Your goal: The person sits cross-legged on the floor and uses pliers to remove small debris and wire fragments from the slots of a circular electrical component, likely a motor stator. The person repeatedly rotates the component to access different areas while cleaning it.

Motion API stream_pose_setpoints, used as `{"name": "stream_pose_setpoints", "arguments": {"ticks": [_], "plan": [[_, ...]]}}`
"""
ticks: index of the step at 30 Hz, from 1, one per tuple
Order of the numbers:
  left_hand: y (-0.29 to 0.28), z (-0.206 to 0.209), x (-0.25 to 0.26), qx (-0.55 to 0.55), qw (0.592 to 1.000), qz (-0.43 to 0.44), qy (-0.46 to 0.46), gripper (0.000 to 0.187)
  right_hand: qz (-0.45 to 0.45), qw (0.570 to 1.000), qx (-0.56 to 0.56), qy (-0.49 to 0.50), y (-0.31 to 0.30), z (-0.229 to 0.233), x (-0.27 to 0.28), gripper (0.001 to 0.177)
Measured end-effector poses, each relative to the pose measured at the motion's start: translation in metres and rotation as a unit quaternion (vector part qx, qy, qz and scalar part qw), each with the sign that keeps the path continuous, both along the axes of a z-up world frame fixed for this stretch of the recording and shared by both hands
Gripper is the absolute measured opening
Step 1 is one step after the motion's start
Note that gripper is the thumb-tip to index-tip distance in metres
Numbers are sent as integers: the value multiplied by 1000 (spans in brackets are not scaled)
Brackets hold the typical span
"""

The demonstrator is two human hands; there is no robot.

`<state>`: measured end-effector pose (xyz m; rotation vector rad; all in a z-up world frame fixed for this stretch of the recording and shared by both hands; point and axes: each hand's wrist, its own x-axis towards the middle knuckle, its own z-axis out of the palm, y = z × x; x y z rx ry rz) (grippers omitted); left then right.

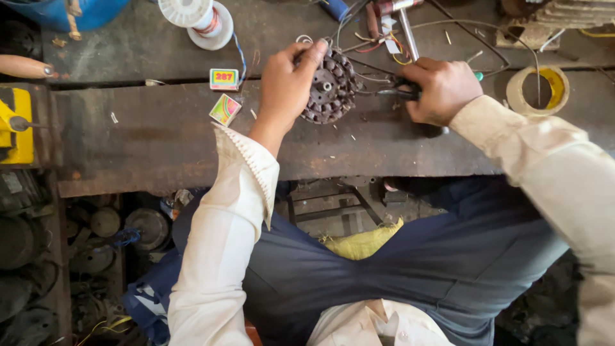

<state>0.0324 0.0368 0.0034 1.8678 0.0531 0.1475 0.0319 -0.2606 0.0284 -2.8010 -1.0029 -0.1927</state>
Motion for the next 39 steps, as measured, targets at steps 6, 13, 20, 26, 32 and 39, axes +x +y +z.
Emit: {"name": "stream_pose_setpoints", "arguments": {"ticks": [6, 13, 20, 26, 32, 39], "plan": [[11, -5, 7, -35, 999, 19, -21, 47, -50, 995, 72, -40, 19, -11, -16, 27], [9, 0, 5, -22, 1000, 16, -4, 47, -63, 990, 126, 3, 33, 32, -36, 49], [7, 9, -2, 70, 997, 4, -38, 42, -30, 999, -3, 30, 26, 44, -49, 31], [-5, 9, -8, 104, 990, 33, -89, 37, 14, 995, -92, 36, 18, 39, -44, 48], [-11, 13, -15, 103, 990, 7, -92, 35, 41, 977, -72, 196, 16, 31, -29, 54], [-5, 6, -14, 98, 988, -36, -114, 38, 66, 986, 46, 147, 14, -10, -41, 37]]}}
